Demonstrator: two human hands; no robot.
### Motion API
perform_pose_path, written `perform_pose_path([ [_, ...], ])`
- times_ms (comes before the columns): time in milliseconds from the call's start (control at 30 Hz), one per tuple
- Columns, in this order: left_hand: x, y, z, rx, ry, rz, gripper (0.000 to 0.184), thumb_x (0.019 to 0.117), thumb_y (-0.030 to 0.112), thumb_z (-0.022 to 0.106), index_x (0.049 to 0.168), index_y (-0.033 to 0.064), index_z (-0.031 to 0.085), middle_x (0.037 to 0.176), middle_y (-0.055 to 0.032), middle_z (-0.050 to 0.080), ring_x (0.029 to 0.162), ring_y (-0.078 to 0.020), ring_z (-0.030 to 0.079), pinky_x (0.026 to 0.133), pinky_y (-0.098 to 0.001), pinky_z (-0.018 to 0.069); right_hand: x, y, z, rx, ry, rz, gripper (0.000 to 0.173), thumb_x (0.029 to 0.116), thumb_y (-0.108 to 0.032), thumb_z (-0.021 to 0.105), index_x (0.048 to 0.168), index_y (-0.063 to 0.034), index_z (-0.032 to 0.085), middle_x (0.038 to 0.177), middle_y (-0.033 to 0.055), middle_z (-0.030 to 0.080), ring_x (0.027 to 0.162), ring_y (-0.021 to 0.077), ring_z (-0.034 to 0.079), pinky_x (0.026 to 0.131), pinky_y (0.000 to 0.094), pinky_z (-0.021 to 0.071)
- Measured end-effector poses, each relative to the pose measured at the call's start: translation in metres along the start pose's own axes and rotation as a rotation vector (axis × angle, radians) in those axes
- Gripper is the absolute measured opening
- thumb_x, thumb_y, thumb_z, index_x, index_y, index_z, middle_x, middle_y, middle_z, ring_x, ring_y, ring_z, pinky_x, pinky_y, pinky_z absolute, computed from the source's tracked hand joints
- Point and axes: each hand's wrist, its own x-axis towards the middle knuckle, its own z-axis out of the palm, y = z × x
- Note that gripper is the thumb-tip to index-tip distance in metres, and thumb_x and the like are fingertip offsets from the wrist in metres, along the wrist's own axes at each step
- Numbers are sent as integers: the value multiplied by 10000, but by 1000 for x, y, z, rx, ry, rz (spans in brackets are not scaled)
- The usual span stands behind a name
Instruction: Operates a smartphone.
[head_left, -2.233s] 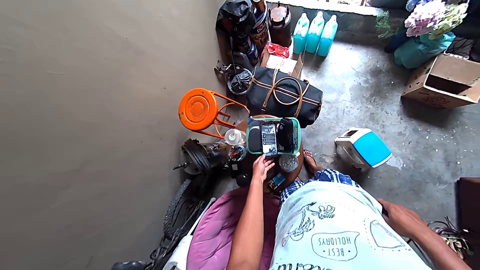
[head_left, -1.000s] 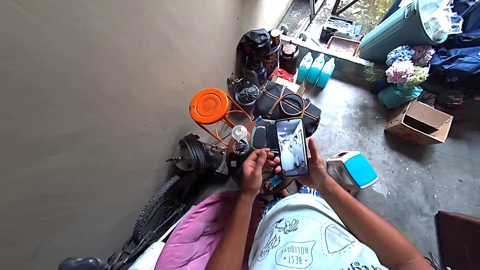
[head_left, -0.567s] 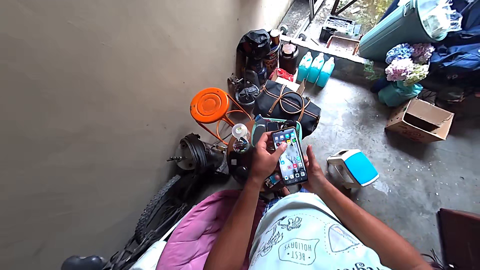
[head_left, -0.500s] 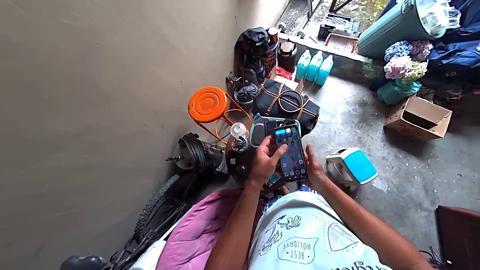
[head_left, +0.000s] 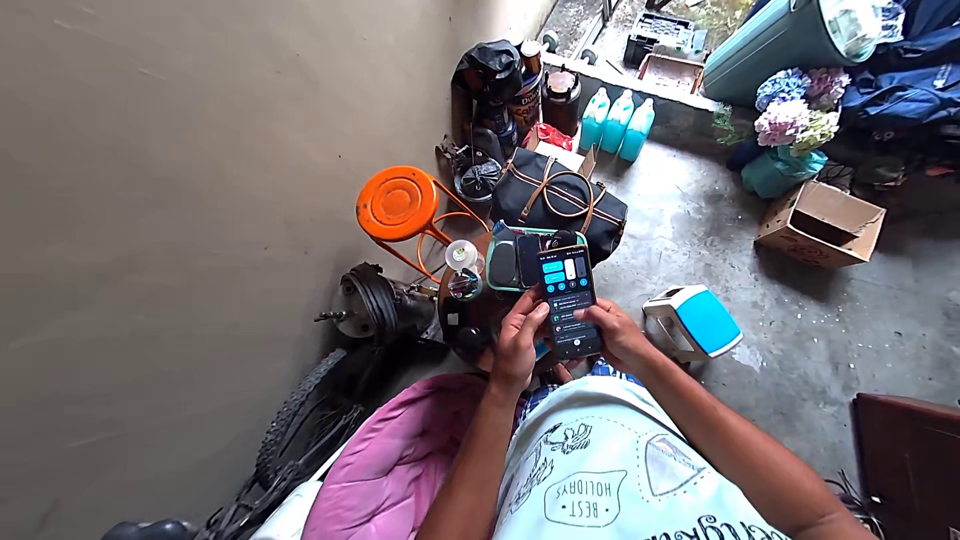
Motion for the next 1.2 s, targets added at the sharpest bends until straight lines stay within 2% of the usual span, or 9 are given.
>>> perform_pose_path([
  [67, 0, 1, 1, 1, 8, -4, 400, 1102, 129, 345, 1435, -14, 515, 1211, -207, 688, 1045, -276, 710, 931, -431, 596, -1, 0, -3, 13, -34, 1, 261, 955, -78, 478, 1173, 15, 586, 1016, 193, 739, 852, 319, 757, 677, 489, 653],
  [133, 1, 0, 1, 0, 9, -3, 399, 1103, 132, 346, 1433, -8, 521, 1201, -205, 692, 1038, -278, 712, 932, -429, 597, -2, 0, -7, 45, -86, 21, 299, 940, -91, 489, 1210, 7, 568, 1061, 212, 729, 891, 349, 753, 686, 521, 649],
  [267, 0, -1, 2, -1, 7, 0, 396, 1103, 135, 350, 1426, -11, 528, 1207, -209, 689, 1046, -281, 709, 934, -440, 595, -3, -4, -6, 19, -92, 47, 317, 1046, -211, 423, 1263, -23, 556, 1098, 200, 726, 909, 325, 756, 651, 482, 654],
  [367, 0, -1, 4, 9, -5, 1, 402, 1097, 129, 360, 1440, -14, 514, 1215, -202, 686, 1049, -272, 708, 938, -435, 594, -2, -2, -5, 1, -17, 37, 383, 1099, -290, 381, 1237, -13, 606, 1067, 190, 740, 890, 297, 759, 650, 445, 653],
  [567, 0, -2, 3, 5, -6, -14, 401, 1096, 128, 369, 1443, -4, 519, 1208, -199, 690, 1042, -268, 709, 942, -429, 590, -5, 2, -11, 46, -44, 10, 276, 948, -100, 464, 1172, -15, 599, 1015, 165, 739, 851, 273, 753, 663, 442, 646],
  [667, 0, -2, 3, 4, -11, -17, 396, 1098, 123, 370, 1441, -3, 524, 1205, -200, 692, 1040, -266, 710, 941, -426, 590, -6, 3, -11, 60, -56, 9, 272, 967, -122, 461, 1176, -16, 600, 1018, 173, 741, 842, 288, 758, 643, 450, 648],
  [800, 0, -3, 2, -6, -32, -10, 401, 1095, 118, 362, 1443, -16, 511, 1226, -206, 681, 1060, -272, 703, 953, -430, 585, -6, 2, -7, 32, -17, 9, 328, 1066, -243, 430, 1214, -8, 604, 1055, 190, 738, 876, 285, 758, 651, 432, 652],
  [867, 0, -2, 2, -9, -35, -12, 401, 1095, 114, 366, 1447, -16, 507, 1224, -210, 681, 1061, -275, 704, 954, -429, 586, -5, 3, -6, 25, -9, 1, 347, 1066, -262, 427, 1218, -6, 605, 1052, 192, 737, 866, 283, 758, 645, 426, 651],
  [1200, -1, -1, -5, -31, -32, -39, 401, 1101, 129, 352, 1432, -19, 523, 1219, -218, 682, 1060, -281, 704, 949, -434, 587, -6, 6, -2, 18, -16, 0, 244, 963, -28, 503, 1190, 12, 586, 1009, 172, 741, 820, 288, 757, 635, 450, 652],
])
